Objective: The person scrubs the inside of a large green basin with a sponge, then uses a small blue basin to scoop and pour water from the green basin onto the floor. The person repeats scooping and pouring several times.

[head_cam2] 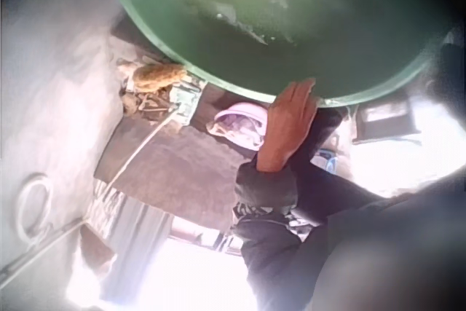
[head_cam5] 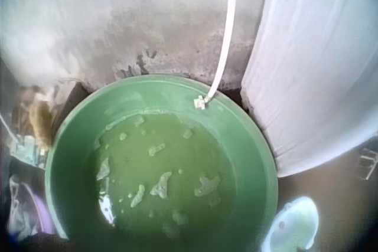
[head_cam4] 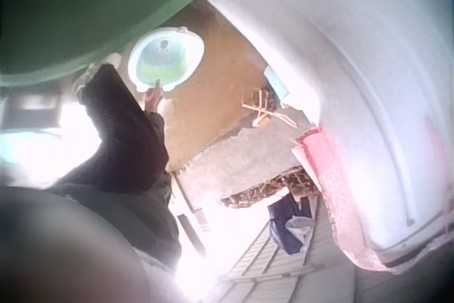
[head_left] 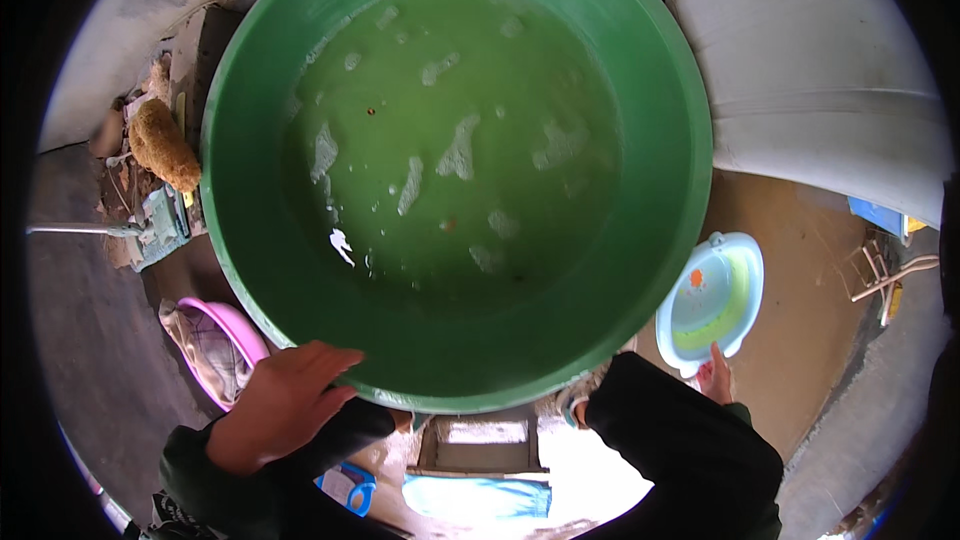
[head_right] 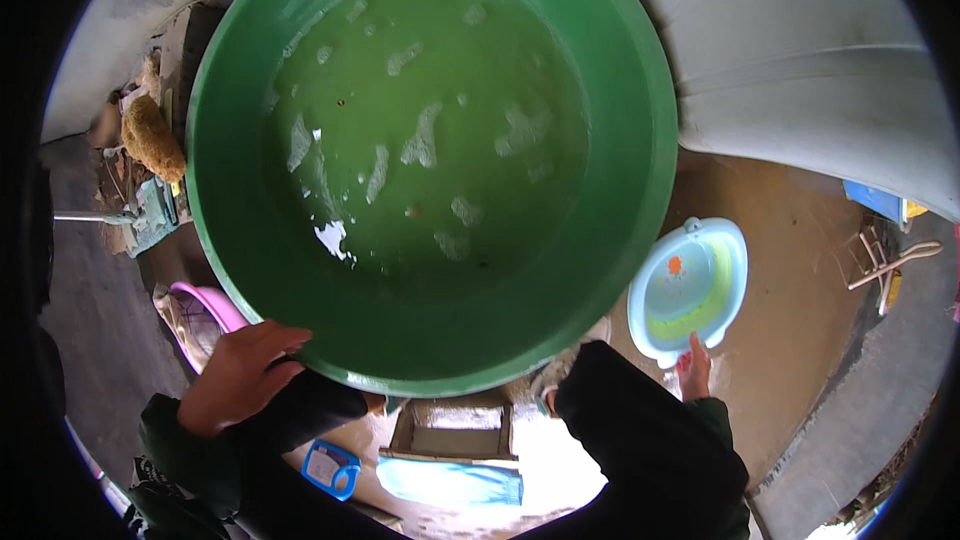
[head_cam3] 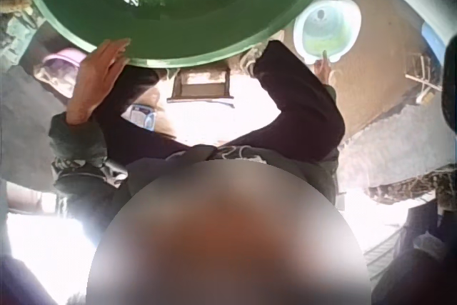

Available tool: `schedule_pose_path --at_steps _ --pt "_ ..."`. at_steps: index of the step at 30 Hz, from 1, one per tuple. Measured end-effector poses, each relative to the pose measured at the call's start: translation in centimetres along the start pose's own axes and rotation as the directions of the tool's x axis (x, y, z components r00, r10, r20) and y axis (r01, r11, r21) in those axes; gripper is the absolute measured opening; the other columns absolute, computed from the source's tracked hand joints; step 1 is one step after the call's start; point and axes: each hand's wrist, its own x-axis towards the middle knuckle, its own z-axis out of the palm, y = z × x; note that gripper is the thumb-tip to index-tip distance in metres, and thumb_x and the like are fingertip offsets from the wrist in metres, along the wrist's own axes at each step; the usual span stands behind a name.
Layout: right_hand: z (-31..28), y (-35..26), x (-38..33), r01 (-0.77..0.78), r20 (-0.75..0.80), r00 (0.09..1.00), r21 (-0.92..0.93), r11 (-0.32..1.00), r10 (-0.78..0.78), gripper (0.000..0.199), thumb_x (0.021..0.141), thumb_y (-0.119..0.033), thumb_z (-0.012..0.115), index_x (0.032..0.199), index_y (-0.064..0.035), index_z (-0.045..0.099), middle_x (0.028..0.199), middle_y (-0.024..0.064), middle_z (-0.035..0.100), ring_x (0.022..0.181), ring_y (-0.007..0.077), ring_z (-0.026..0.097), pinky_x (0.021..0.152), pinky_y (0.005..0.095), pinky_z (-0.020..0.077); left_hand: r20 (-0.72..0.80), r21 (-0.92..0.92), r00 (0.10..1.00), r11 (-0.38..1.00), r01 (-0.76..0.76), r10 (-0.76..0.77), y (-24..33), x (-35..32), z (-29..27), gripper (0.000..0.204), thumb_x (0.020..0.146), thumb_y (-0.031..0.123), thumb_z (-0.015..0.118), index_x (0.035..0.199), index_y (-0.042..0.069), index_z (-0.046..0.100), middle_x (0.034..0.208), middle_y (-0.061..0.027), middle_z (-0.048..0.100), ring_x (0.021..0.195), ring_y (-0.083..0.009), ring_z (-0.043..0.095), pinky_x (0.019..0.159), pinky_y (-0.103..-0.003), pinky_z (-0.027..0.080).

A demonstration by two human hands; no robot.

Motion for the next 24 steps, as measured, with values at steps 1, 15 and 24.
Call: schedule_pose_path --at_steps 1,15,24 --pt "0.3 0.1 -0.1 0.010 0.129 0.991 0.094 0.996 -0.022 0.037 0.086 -0.039 0.066 0.111 -0.0143 0.055 0.097 -0.0017 0.057 0.090 0.0122 0.054 0.081 0.0311 0.0437 -0.034 -0.077 0.997 0.995 0.064 -0.067 -0.2 0.0 -0.7 0.037 0.077 0.000 0.065 0.113 0.002 0.058 0.097 -0.0143 0.063 0.086 -0.0301 0.063 0.075 -0.036 0.050" --pt "0.6 -1.0 -5.1 0.265 0.237 0.907 0.323 0.909 -0.349 0.056 0.082 -0.024 0.065 0.132 -0.0088 0.043 0.123 0.0055 0.055 0.112 0.0217 0.053 0.097 0.0377 0.0419 -0.441 -0.468 0.878 0.882 -0.049 -0.185 -16.2 -7.2 -4.0 0.027 0.093 0.011 0.055 0.118 0.000 0.055 0.090 -0.0032 0.060 0.089 -0.0112 0.057 0.076 -0.026 0.046" --pt "1.3 -11.8 -19.6 0.821 0.302 0.558 -0.065 0.567 -0.773 0.063 0.084 -0.015 0.060 0.140 -0.0050 0.033 0.129 0.0094 0.048 0.118 0.0225 0.047 0.100 0.0381 0.0385 -0.467 -0.697 0.529 0.663 0.273 -0.708 -33.5 -6.1 8.3 0.049 0.093 0.033 0.058 0.133 0.009 0.044 0.105 -0.0026 0.059 0.091 -0.0141 0.057 0.069 -0.025 0.048"
